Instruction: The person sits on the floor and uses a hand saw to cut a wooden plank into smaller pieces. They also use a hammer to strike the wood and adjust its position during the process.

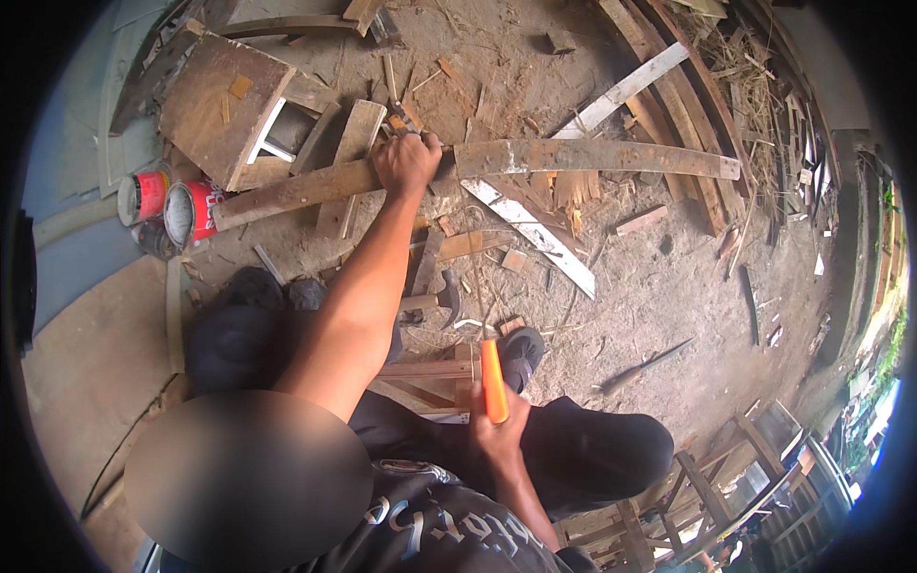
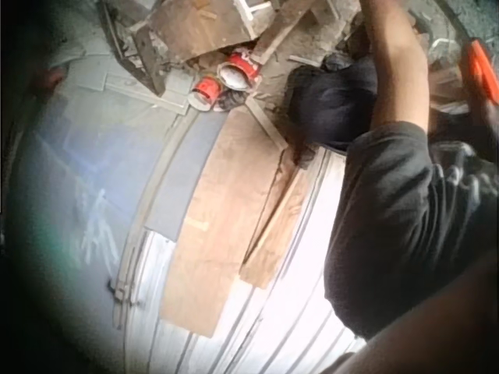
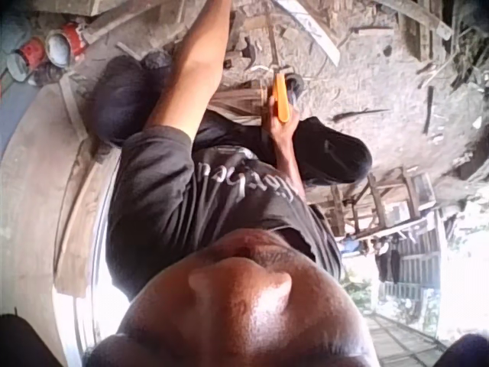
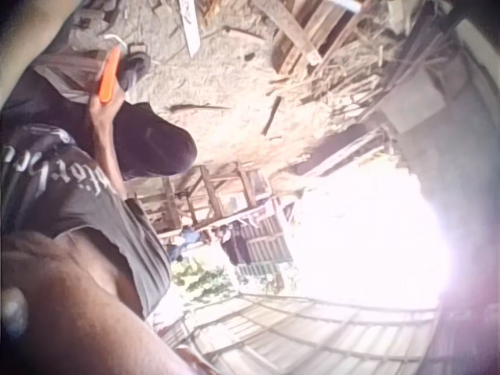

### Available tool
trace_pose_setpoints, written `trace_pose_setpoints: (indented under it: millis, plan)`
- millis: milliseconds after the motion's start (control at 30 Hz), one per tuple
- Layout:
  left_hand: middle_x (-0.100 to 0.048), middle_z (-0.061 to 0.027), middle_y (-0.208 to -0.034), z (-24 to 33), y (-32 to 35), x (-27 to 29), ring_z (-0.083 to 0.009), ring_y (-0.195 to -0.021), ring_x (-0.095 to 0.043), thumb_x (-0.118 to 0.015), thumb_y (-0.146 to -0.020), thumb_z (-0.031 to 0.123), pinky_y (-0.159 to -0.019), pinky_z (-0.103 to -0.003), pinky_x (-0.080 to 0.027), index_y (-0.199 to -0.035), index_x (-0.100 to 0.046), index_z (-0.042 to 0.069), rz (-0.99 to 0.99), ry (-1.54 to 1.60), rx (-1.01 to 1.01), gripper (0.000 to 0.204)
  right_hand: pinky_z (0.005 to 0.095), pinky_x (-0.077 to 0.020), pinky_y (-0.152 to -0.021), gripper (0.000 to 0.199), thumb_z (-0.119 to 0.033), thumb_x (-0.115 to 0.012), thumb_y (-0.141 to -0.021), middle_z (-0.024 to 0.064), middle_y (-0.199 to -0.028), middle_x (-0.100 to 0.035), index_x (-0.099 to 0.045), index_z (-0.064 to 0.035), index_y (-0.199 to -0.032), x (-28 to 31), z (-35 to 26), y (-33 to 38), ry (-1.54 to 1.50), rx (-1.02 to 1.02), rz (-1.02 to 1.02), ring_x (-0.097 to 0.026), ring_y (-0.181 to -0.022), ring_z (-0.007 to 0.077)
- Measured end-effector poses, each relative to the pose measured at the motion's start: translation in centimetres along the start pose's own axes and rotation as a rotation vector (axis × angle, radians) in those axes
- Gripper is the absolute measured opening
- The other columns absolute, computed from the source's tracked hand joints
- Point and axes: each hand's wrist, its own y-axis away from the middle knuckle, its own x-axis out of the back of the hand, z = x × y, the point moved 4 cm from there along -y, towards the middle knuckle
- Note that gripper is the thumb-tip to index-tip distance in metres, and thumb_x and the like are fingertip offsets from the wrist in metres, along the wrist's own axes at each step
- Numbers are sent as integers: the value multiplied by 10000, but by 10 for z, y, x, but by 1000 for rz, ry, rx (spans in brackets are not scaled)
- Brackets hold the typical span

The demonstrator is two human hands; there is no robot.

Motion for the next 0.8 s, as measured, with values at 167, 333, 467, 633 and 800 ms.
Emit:
trace_pose_setpoints:
  millis: [167, 333, 467, 633, 800]
  plan:
    - [-701, -155, -653, 3, -5, -3, -306, -611, -679, -553, -845, 337, -782, -428, -471, -585, -708, 88, -2, 7, 29, 392, 314, -425, -488, 202, -93, -664, -914, 81, -537, -535, -646, 23, -750, 1, 14, -16, 155, 184, 81, -549, -503, 100]
    - [-720, -171, -716, 1, -5, -8, -322, -661, -695, -523, -860, 335, -829, -459, -464, -633, -731, 78, -19, 22, -1, 401, 351, -381, -456, 301, -175, -671, -950, 138, -515, -501, -604, 23, -733, -58, 6, -94, 25, 204, 131, -468, -438, 137]
    - [-729, -179, -742, -14, 3, -13, -326, -692, -705, -501, -882, 342, -852, -454, -463, -669, -748, 68, -95, 5, 26, 426, 378, -427, -499, 276, -148, -641, -942, 145, -549, -500, -592, -8, -710, -50, 18, -56, 210, 293, -5, -549, -467, 273]
    - [-704, -186, -677, 0, -2, 7, -348, -632, -695, -534, -861, 346, -757, -454, -505, -634, -734, 67, -48, -14, 7, 412, 313, -506, -661, 224, -161, -599, -977, 123, -820, -668, -631, 50, -1044, -13, 59, 18, 188, 190, -63, -646, -717, 157]
    - [-716, -175, -717, 2, 0, 1, -339, -680, -700, -527, -875, 355, -801, -462, -476, -672, -743, 81, -81, 43, -17, 404, 305, -355, -492, 249, -160, -624, -982, -22, -577, -470, -638, 37, -830, -72, -27, -130, -14, 178, 15, -440, -581, 62]
